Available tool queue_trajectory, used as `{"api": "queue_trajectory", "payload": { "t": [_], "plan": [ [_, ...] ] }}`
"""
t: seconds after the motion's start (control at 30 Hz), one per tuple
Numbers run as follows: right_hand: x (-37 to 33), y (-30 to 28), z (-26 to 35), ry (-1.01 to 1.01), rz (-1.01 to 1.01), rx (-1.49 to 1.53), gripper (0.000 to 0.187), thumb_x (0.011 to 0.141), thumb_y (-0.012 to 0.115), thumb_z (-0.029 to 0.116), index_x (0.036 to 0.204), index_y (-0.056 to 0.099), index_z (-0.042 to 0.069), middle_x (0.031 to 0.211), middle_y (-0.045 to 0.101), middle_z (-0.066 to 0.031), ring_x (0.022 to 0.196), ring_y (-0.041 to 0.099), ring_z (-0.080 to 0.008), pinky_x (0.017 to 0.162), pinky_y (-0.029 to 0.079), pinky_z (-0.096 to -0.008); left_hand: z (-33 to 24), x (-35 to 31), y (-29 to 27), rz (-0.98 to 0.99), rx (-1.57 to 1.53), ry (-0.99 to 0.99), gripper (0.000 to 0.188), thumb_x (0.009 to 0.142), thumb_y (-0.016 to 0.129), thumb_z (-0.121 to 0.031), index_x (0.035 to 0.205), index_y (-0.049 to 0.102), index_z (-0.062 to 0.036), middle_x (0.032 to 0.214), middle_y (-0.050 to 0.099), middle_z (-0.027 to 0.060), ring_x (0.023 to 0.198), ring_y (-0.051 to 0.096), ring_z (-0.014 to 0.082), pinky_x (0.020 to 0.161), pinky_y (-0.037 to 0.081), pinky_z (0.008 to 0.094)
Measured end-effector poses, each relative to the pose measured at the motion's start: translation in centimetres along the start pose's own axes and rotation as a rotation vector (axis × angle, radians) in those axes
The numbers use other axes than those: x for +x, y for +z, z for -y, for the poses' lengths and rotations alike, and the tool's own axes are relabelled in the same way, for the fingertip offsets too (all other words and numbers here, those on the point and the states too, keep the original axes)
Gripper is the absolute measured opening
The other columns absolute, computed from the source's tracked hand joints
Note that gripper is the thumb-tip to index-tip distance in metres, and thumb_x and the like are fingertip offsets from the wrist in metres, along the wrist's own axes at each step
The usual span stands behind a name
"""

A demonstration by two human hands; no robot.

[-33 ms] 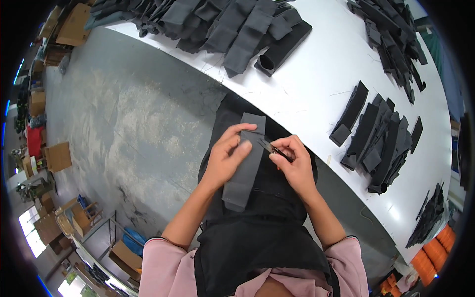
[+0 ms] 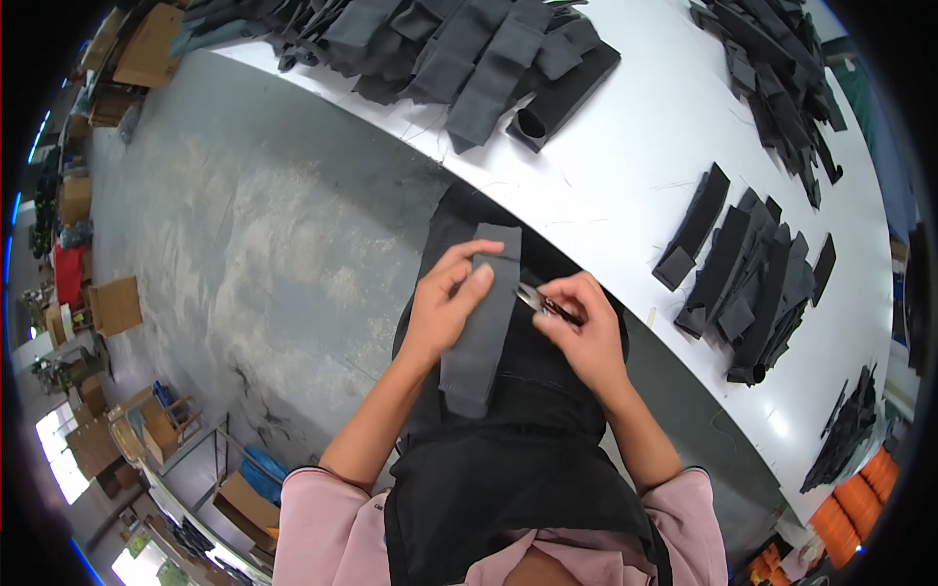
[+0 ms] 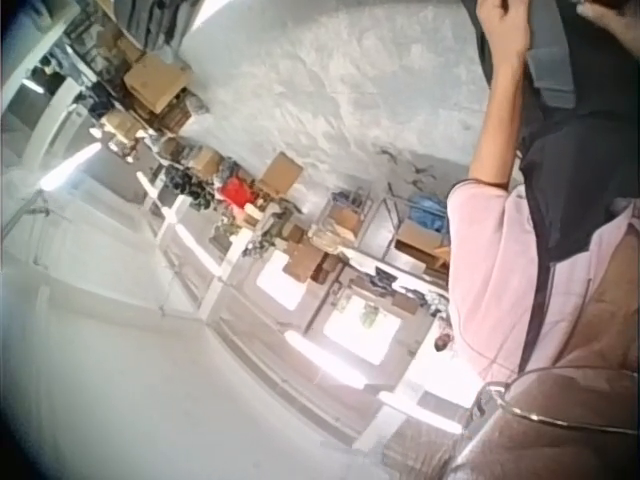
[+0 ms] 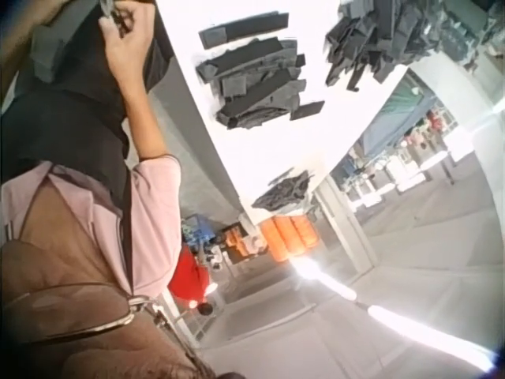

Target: The recorder uses small scissors to trim loose threads and edges from manufactured black fabric straps.

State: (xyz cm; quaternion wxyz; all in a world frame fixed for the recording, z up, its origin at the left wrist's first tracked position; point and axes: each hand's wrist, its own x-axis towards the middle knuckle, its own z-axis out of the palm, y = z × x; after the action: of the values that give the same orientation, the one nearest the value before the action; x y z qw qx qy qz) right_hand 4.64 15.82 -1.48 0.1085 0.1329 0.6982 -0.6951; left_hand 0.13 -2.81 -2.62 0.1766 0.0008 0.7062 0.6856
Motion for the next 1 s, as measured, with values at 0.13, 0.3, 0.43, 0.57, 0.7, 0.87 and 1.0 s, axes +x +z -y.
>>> {"api": "queue_trajectory", "payload": {
  "t": [0.13,0.3,0.43,0.57,0.7,0.87,1.0],
  "plan": [
    [-3.3,0.5,2.5,-0.447,0.06,-0.383,0.037,0.064,0.075,0.003,0.098,0.063,0.009,0.072,0.043,-0.0028,0.057,0.047,-0.0127,0.048,0.037,-0.025,0.3,1.8,0.6,-0.141,-0.07,-0.21,0.039,0.088,0.06,-0.017,0.057,0.043,-0.0004,0.111,0.06,0.0076,0.08,0.049,0.0072,0.065,0.038,0.0222],
    [-2.7,2.3,1.2,-0.616,0.046,-0.613,0.032,0.063,0.072,0.001,0.093,0.067,0.011,0.067,0.044,-0.0036,0.051,0.05,-0.0193,0.045,0.038,-0.0302,1.3,2.2,1.7,-0.132,-0.096,-0.229,0.035,0.088,0.061,-0.02,0.061,0.049,-0.0011,0.105,0.061,0.0087,0.082,0.05,0.0067,0.066,0.039,0.0222],
    [-1.5,1.5,1.4,-0.42,-0.034,-0.323,0.012,0.072,0.068,0.002,0.083,0.063,0.003,0.067,0.043,-0.0015,0.052,0.044,-0.0121,0.047,0.032,-0.0246,1.5,1.6,1.8,-0.119,-0.355,-0.162,0.026,0.091,0.057,-0.029,0.096,0.051,-0.0043,0.126,0.051,0.0101,0.085,0.049,0.0079,0.07,0.04,0.0235],
    [-0.9,1.0,1.2,0.158,0.014,0.25,0.014,0.082,0.066,0.011,0.076,0.056,0.003,0.066,0.04,0.0053,0.059,0.034,-0.0026,0.053,0.026,-0.0192,0.6,-0.2,1.0,0.186,-0.269,0.077,0.041,0.085,0.064,-0.032,0.112,0.05,-0.0052,0.139,0.038,0.0098,0.104,0.049,0.013,0.083,0.041,0.0258],
    [-0.1,0.5,1.1,0.279,0.098,0.387,0.014,0.084,0.065,0.013,0.079,0.055,0.004,0.067,0.044,0.0072,0.062,0.036,-0.0005,0.054,0.027,-0.0184,-0.7,-1.1,1.5,0.177,0.011,0.052,0.018,0.08,0.065,-0.015,0.085,0.057,0.0002,0.104,0.056,0.0064,0.09,0.053,0.0116,0.076,0.042,0.0238],
    [-0.9,0.9,1.5,-0.064,-0.09,0.098,0.026,0.081,0.065,0.006,0.105,0.054,0.002,0.085,0.051,-0.0001,0.074,0.05,-0.006,0.064,0.042,-0.0219,-1.1,-1.8,2.3,0.025,0.03,-0.176,0.017,0.083,0.062,-0.013,0.079,0.054,0.0015,0.071,0.053,0.0004,0.068,0.047,0.0061,0.062,0.039,0.0223],
    [-1.8,-0.6,1.6,-0.28,-0.241,-0.363,0.026,0.074,0.067,0.002,0.099,0.059,0.003,0.085,0.055,-0.0076,0.065,0.053,-0.015,0.058,0.044,-0.0247,-0.9,-1.9,2.3,-0.024,0.02,-0.162,0.017,0.083,0.062,-0.013,0.078,0.054,0.001,0.066,0.049,-0.0017,0.064,0.042,0.0046,0.057,0.037,0.0229]
  ]
}}
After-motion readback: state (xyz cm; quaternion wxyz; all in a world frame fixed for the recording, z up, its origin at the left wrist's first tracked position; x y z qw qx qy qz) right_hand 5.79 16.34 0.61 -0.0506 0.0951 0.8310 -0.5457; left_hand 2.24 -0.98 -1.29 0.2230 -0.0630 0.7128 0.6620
